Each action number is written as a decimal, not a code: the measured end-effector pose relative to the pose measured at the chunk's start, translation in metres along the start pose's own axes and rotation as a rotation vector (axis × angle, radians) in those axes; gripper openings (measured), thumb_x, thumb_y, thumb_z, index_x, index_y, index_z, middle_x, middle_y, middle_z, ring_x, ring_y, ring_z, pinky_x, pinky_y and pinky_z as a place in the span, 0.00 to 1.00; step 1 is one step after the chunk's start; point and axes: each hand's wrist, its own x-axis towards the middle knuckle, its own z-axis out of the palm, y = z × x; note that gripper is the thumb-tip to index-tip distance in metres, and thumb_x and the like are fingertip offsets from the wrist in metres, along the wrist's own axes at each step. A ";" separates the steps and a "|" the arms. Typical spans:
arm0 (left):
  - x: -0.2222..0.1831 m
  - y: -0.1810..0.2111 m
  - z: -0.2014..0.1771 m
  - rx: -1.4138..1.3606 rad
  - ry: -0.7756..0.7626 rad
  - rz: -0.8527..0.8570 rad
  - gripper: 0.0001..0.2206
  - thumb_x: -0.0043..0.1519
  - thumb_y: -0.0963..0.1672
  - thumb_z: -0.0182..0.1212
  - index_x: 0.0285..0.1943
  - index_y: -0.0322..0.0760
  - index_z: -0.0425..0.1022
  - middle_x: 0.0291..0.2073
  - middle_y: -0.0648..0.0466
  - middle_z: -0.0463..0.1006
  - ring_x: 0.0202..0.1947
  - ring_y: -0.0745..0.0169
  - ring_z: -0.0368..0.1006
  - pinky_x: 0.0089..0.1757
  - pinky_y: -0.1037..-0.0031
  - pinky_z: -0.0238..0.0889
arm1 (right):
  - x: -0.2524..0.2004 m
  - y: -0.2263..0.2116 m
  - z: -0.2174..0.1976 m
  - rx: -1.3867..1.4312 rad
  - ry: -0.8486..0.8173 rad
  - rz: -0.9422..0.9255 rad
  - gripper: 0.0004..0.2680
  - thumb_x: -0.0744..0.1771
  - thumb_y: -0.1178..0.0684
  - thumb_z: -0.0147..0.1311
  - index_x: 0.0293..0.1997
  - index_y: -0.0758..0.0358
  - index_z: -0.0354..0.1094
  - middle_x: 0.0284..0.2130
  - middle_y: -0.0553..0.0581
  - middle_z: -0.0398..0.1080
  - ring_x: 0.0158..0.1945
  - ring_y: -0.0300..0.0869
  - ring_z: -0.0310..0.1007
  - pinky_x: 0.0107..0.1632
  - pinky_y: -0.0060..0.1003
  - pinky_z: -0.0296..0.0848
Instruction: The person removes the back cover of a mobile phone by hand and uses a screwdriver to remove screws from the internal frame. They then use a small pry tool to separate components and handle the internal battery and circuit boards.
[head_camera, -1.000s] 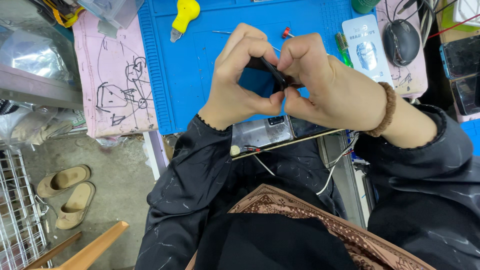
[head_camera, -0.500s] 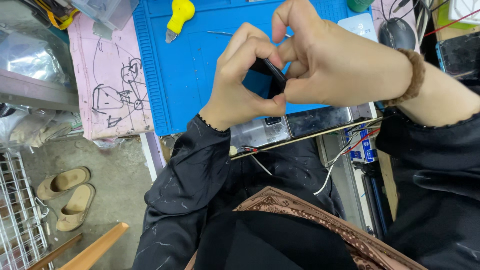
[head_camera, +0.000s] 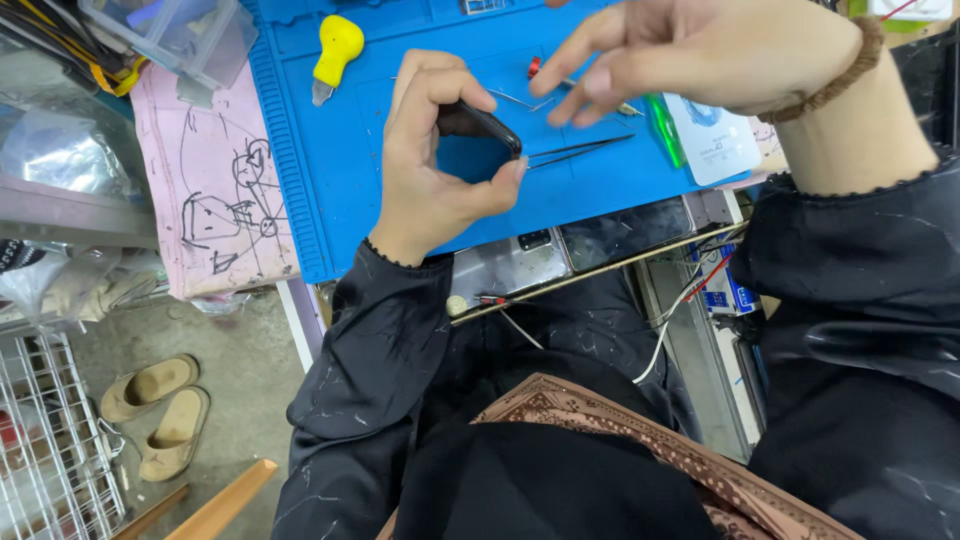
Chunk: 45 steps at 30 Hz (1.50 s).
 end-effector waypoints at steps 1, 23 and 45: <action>-0.002 0.000 0.001 0.019 0.003 0.005 0.23 0.57 0.36 0.76 0.55 0.39 0.67 0.51 0.54 0.62 0.45 0.69 0.74 0.49 0.79 0.76 | 0.000 0.010 0.001 0.012 0.059 -0.024 0.11 0.68 0.58 0.52 0.55 0.68 0.63 0.47 0.57 0.75 0.48 0.39 0.79 0.49 0.30 0.77; -0.047 -0.003 -0.039 -0.365 0.788 0.100 0.23 0.69 0.37 0.66 0.66 0.41 0.57 0.54 0.53 0.64 0.49 0.66 0.63 0.50 0.73 0.64 | 0.230 0.094 0.118 -1.006 0.327 -0.749 0.13 0.67 0.53 0.61 0.59 0.58 0.73 0.48 0.54 0.71 0.58 0.51 0.64 0.59 0.48 0.62; -0.051 -0.022 0.017 -0.032 0.616 0.143 0.24 0.68 0.48 0.68 0.68 0.45 0.59 0.53 0.55 0.61 0.46 0.66 0.65 0.47 0.76 0.65 | -0.002 0.037 0.167 0.285 0.511 -0.224 0.17 0.73 0.62 0.47 0.73 0.65 0.56 0.29 0.45 0.59 0.32 0.29 0.54 0.37 0.25 0.59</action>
